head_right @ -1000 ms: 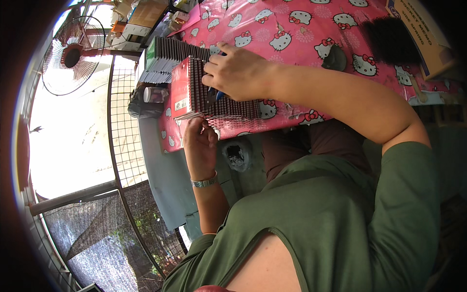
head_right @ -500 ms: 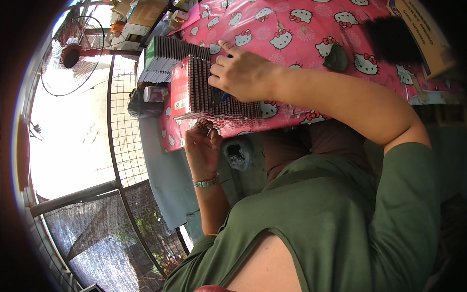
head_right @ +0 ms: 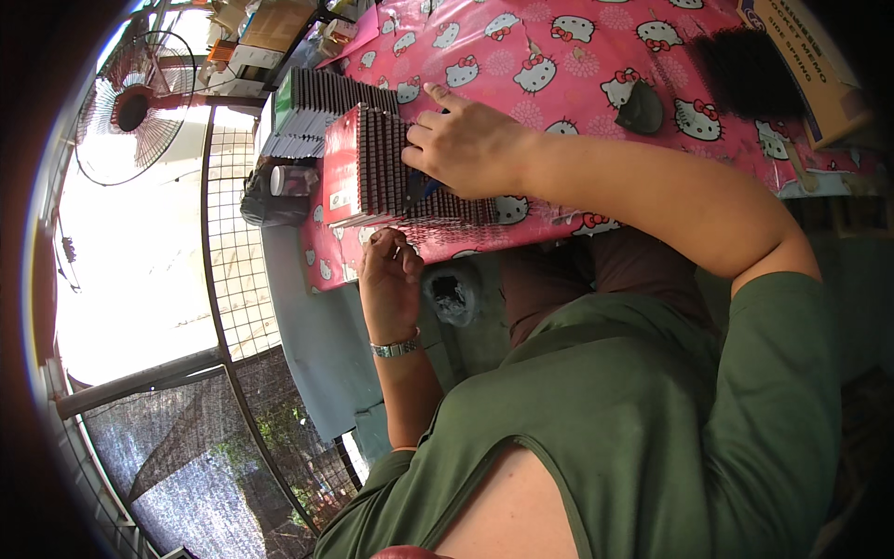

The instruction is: The person assembles spiral notebooks by inserting wire coils into the punched holes of stacks of red notebook pages and covers, then using a small tool to bend the ends of the wire coils to secure them.

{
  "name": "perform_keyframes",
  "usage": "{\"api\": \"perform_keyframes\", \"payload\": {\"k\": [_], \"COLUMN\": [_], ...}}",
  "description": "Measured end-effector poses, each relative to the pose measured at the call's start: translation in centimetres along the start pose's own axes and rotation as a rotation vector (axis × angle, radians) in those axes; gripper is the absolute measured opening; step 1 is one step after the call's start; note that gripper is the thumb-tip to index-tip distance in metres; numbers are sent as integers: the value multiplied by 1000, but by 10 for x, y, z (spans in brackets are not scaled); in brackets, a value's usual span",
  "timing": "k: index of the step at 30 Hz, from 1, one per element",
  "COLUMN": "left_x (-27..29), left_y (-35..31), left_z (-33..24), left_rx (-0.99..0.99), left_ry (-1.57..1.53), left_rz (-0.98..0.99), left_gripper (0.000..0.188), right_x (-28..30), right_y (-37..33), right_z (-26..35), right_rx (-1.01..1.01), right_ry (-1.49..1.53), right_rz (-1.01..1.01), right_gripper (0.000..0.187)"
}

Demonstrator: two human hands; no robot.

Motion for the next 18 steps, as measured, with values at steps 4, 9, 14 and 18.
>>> {"api": "perform_keyframes", "payload": {"k": [4, 9, 14, 18], "left_x": [1, 8, 2, 1], "left_y": [3, 6, 2, -1], "left_z": [3, 8, 4, 10], "left_rx": [19, -12, 8, 60], "left_ry": [68, 236, 40, -121], "left_rz": [37, 35, -70, -132], "left_gripper": [7, 7, 3, 2], "right_x": [-3, -8, -10, -4], "right_y": [4, 11, -5, -6], "right_z": [8, 17, 3, 6], "right_rx": [32, -68, -48, 29], "right_ry": [-30, -101, -19, -8], "right_rz": [52, 546, 177, 19], "right_gripper": [8, 10, 11, 16]}}
Point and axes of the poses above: each hand's wrist, its own y-axis towards the middle knuckle, its own x-axis out of the back of the hand, z = x × y, the point moved 3 cm from there along y, towards the middle knuckle, and after that the axes turned 9 degrees about -x, right-handed, at the moved point
